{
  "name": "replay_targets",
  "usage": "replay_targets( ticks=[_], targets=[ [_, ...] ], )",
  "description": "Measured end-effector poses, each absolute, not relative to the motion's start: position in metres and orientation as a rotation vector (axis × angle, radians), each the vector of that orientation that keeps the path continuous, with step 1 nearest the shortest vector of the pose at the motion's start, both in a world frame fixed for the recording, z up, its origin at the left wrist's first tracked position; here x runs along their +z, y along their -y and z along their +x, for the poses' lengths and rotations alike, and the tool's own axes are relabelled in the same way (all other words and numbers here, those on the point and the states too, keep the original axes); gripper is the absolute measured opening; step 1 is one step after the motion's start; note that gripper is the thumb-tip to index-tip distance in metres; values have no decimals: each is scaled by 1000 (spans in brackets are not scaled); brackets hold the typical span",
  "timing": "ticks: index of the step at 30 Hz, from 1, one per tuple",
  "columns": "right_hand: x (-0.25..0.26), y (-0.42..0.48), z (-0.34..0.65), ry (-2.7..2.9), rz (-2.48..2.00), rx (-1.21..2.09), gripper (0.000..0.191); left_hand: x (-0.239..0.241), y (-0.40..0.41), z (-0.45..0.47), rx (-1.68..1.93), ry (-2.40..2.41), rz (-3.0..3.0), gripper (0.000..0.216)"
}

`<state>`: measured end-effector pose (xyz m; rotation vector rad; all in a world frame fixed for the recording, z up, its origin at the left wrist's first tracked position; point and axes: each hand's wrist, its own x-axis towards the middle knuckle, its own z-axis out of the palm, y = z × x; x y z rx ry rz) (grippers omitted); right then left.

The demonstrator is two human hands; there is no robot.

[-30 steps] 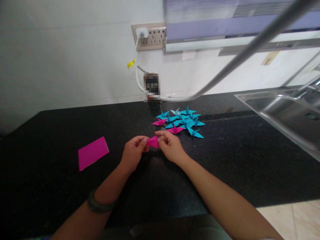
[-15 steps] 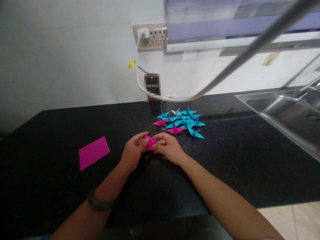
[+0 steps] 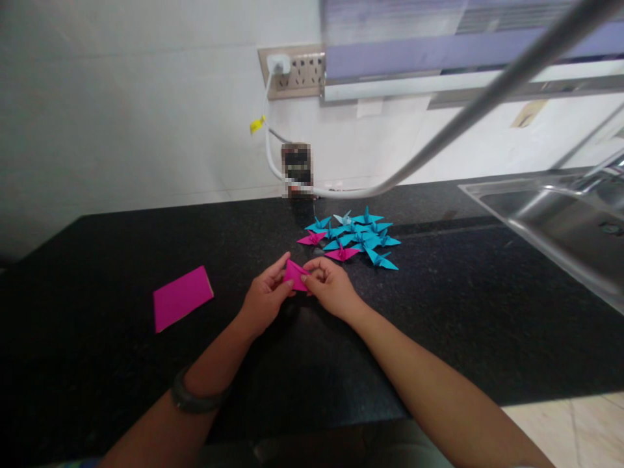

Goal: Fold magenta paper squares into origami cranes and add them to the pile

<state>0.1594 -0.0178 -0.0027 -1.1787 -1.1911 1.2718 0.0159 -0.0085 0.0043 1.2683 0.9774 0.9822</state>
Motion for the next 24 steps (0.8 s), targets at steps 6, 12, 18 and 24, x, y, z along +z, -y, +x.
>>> replay_targets(
  ticks=[6, 12, 18, 24],
  targets=[
    [-1, 18, 158, 1178, -1180, 1201, 18, 7, 11, 16, 988, -956, 1207, 49],
    [3, 22, 155, 1149, -1147, 1241, 25, 8, 13, 18, 1005, -925, 1144, 27],
    [4, 24, 158, 1284, -1116, 1068, 24, 10, 11, 17, 1075, -1074, 1165, 27],
    [4, 21, 163, 1318, -1201, 945, 22, 8, 11, 16, 1044, -1120, 1343, 26]
  ],
)
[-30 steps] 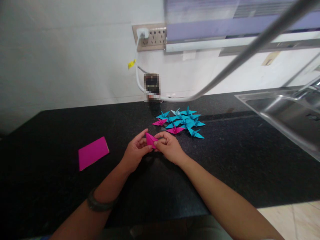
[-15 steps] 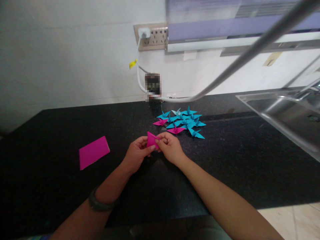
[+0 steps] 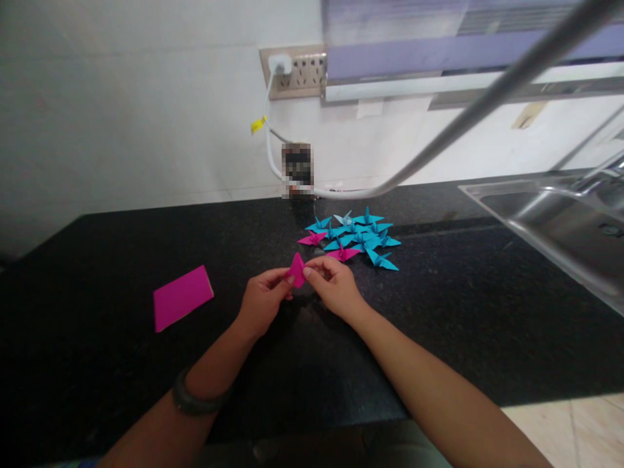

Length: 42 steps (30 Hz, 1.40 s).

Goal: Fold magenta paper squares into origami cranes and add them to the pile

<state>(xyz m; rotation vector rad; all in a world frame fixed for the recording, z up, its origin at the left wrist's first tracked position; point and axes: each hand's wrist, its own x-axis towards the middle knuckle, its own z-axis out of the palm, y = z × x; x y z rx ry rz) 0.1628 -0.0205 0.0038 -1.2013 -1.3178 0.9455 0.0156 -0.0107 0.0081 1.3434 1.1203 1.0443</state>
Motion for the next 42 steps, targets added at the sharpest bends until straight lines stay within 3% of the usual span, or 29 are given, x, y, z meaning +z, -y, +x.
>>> replay_targets(
  ticks=[42],
  targets=[
    [2, 20, 170, 1602, -1260, 601, 14, 12, 12, 17, 991, -1099, 1259, 22]
  ],
)
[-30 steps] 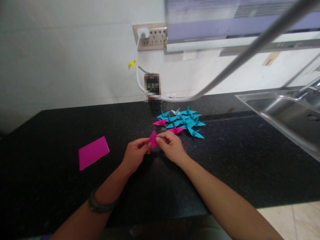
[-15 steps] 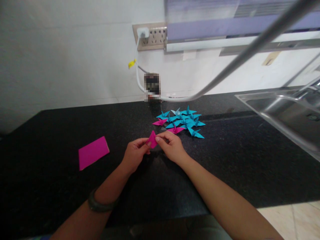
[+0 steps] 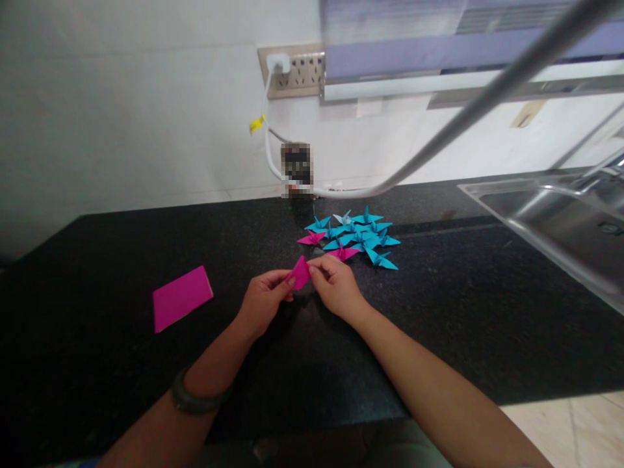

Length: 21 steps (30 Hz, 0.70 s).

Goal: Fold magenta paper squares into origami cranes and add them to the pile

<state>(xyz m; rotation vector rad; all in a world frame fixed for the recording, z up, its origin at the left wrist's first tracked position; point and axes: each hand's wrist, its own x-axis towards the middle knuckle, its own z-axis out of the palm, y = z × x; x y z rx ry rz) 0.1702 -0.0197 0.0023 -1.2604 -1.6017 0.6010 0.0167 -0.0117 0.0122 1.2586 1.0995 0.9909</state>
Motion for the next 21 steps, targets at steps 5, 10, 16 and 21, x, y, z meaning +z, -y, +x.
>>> replay_targets(
  ticks=[5, 10, 16, 21],
  targets=[
    [-3, 18, 170, 1459, -1239, 703, 5, 14, 13, 17, 978, -1108, 1237, 19],
    [-4, 18, 171, 1497, -1335, 657, 12, 13, 12, 17, 974, -1122, 1216, 19],
    [1, 18, 171, 1605, -1317, 561, 9, 11, 12, 17, 970, -1083, 1202, 23],
    [3, 18, 171, 1658, -1223, 487, 11, 10, 13, 17, 912, -1031, 1176, 29]
  ],
)
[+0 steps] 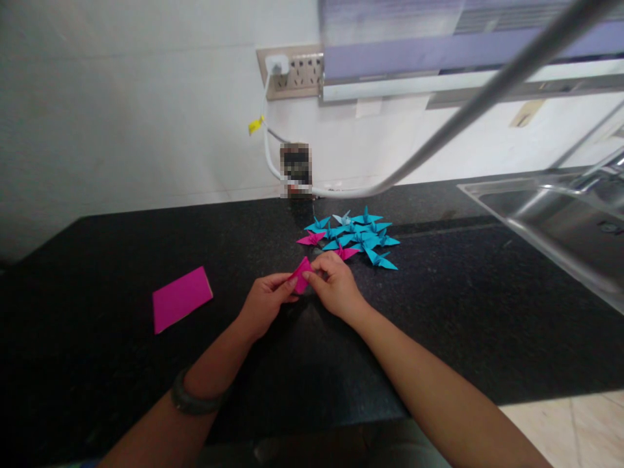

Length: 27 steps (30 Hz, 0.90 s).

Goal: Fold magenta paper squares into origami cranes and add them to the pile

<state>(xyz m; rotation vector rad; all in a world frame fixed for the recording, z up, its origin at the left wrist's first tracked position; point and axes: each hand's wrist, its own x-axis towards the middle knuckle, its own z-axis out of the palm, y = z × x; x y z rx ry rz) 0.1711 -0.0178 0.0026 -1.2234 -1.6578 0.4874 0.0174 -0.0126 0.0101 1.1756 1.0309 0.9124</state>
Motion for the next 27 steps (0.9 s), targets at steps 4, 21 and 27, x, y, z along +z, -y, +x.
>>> replay_targets(
  ticks=[4, 21, 27],
  targets=[
    [4, 19, 171, 1643, -1187, 526, 11, 12, 14, 18, 821, -963, 1103, 33],
    [5, 17, 167, 1073, -1051, 1337, 25, 7, 12, 15, 820, -952, 1417, 16],
    [1, 17, 171, 1539, -1076, 753, 16, 13, 14, 14, 750, -783, 986, 31]
  ],
)
